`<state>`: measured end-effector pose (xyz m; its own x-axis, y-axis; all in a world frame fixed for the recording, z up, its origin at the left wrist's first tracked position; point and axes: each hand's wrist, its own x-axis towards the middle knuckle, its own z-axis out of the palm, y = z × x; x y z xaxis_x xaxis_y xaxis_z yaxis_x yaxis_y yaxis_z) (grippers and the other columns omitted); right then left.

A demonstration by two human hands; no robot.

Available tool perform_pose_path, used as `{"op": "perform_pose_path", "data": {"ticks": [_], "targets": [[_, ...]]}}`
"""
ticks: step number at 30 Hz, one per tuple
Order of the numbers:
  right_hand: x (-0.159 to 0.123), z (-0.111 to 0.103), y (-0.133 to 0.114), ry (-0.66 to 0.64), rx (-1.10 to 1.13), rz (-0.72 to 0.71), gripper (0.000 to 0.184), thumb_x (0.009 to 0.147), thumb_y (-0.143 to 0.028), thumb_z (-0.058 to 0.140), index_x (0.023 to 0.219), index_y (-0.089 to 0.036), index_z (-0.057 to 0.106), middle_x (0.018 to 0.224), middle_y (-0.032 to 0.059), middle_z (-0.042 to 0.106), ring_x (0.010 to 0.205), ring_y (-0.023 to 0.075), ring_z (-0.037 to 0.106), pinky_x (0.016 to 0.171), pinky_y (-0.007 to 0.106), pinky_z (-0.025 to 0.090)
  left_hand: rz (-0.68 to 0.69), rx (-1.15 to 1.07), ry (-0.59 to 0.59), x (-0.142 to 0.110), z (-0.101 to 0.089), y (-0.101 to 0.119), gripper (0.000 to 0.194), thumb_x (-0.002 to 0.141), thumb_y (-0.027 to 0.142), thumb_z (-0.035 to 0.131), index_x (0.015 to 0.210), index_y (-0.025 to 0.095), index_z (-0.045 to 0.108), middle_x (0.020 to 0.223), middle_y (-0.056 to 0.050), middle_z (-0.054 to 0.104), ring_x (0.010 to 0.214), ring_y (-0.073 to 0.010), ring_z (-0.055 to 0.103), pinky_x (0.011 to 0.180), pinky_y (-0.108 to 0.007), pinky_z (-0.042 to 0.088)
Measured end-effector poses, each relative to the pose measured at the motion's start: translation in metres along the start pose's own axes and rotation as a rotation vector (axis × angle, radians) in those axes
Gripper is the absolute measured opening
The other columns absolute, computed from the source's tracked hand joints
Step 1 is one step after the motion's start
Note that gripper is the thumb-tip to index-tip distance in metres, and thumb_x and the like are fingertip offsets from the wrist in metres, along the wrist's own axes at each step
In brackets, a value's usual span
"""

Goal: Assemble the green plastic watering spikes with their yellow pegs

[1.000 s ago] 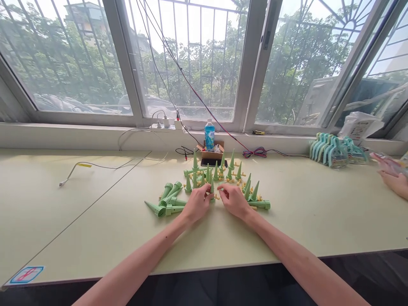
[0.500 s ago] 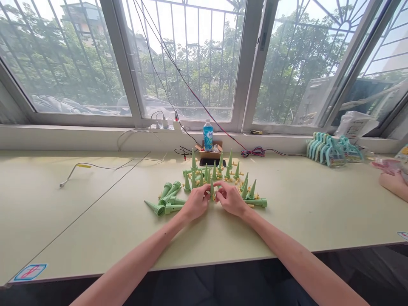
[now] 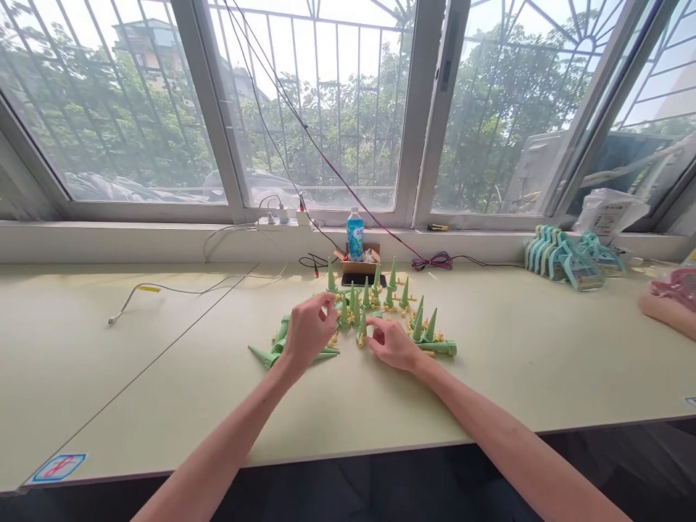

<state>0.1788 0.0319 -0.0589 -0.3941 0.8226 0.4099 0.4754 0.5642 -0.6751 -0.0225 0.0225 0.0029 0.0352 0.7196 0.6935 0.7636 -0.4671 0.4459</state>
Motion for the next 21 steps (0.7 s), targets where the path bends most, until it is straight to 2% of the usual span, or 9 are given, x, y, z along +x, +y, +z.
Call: {"op": "perform_pose_path", "data": {"ticks": [2, 5, 8, 10, 14, 16, 21], "targets": [[0.0, 0.0, 0.0, -0.012, 0.004, 0.002, 0.027, 0.082, -0.018, 0.054, 0.108, -0.015, 0.06, 0.056, -0.0051, 0.055, 0.051, 0.0115, 0.049, 0.058, 0.025, 0.039, -0.072, 0.077, -0.031, 0.013, -0.016, -0.01, 0.02, 0.082, 0.022, 0.049, 0.09, 0.019, 0.068, 0.078, -0.002, 0.071, 0.054, -0.014, 0.059, 0.064, -0.026, 0.046], [0.0, -0.001, -0.002, -0.024, 0.007, 0.008, 0.025, 0.082, -0.018, 0.054, 0.106, -0.015, 0.06, 0.056, -0.0048, 0.054, 0.051, 0.0117, 0.049, 0.057, 0.024, 0.038, -0.16, 0.224, -0.248, 0.028, -0.028, -0.031, 0.026, 0.08, 0.019, 0.047, 0.089, 0.019, 0.071, 0.086, -0.005, 0.073, 0.074, -0.0205, 0.065, 0.068, -0.028, 0.046], [0.0, -0.001, -0.003, -0.018, -0.001, 0.014, 0.023, 0.081, -0.017, 0.055, 0.104, -0.015, 0.06, 0.056, -0.0048, 0.053, 0.051, 0.0118, 0.048, 0.057, 0.024, 0.037, -0.144, 0.273, -0.501, 0.033, -0.024, -0.05, 0.027, 0.077, 0.015, 0.048, 0.087, 0.019, 0.073, 0.095, -0.008, 0.073, 0.087, -0.0225, 0.064, 0.071, -0.027, 0.046], [0.0, -0.002, -0.004, -0.018, -0.007, 0.009, 0.021, 0.082, -0.018, 0.055, 0.102, -0.016, 0.06, 0.056, -0.0048, 0.053, 0.052, 0.0117, 0.048, 0.057, 0.024, 0.037, -0.129, 0.282, -0.568, 0.032, -0.018, -0.057, 0.024, 0.074, 0.013, 0.05, 0.079, 0.019, 0.073, 0.091, -0.008, 0.073, 0.088, -0.0235, 0.063, 0.069, -0.027, 0.045], [0.0, -0.002, -0.005, -0.026, -0.025, 0.002, 0.019, 0.083, -0.018, 0.054, 0.101, -0.016, 0.061, 0.055, -0.0051, 0.051, 0.052, 0.0114, 0.047, 0.058, 0.024, 0.037, -0.12, 0.293, -0.576, 0.03, -0.017, -0.058, 0.023, 0.071, 0.012, 0.051, 0.074, 0.02, 0.072, 0.086, -0.007, 0.072, 0.084, -0.0227, 0.062, 0.065, -0.026, 0.044], [0.0, -0.002, -0.005, -0.026, -0.029, 0.009, 0.019, 0.083, -0.018, 0.054, 0.101, -0.015, 0.061, 0.056, -0.0051, 0.051, 0.052, 0.0114, 0.047, 0.058, 0.024, 0.037, -0.122, 0.307, -0.553, 0.029, -0.021, -0.053, 0.023, 0.071, 0.012, 0.05, 0.076, 0.019, 0.071, 0.087, -0.008, 0.071, 0.084, -0.0223, 0.061, 0.064, -0.026, 0.043], [0.001, -0.002, -0.006, -0.023, -0.041, 0.007, 0.019, 0.083, -0.017, 0.054, 0.101, -0.015, 0.062, 0.056, -0.0047, 0.052, 0.053, 0.0114, 0.048, 0.059, 0.024, 0.037, -0.065, 0.257, -0.548, 0.02, -0.031, -0.035, 0.018, 0.075, 0.018, 0.052, 0.066, 0.02, 0.068, 0.078, -0.005, 0.068, 0.075, -0.0198, 0.06, 0.061, -0.026, 0.041]]}}
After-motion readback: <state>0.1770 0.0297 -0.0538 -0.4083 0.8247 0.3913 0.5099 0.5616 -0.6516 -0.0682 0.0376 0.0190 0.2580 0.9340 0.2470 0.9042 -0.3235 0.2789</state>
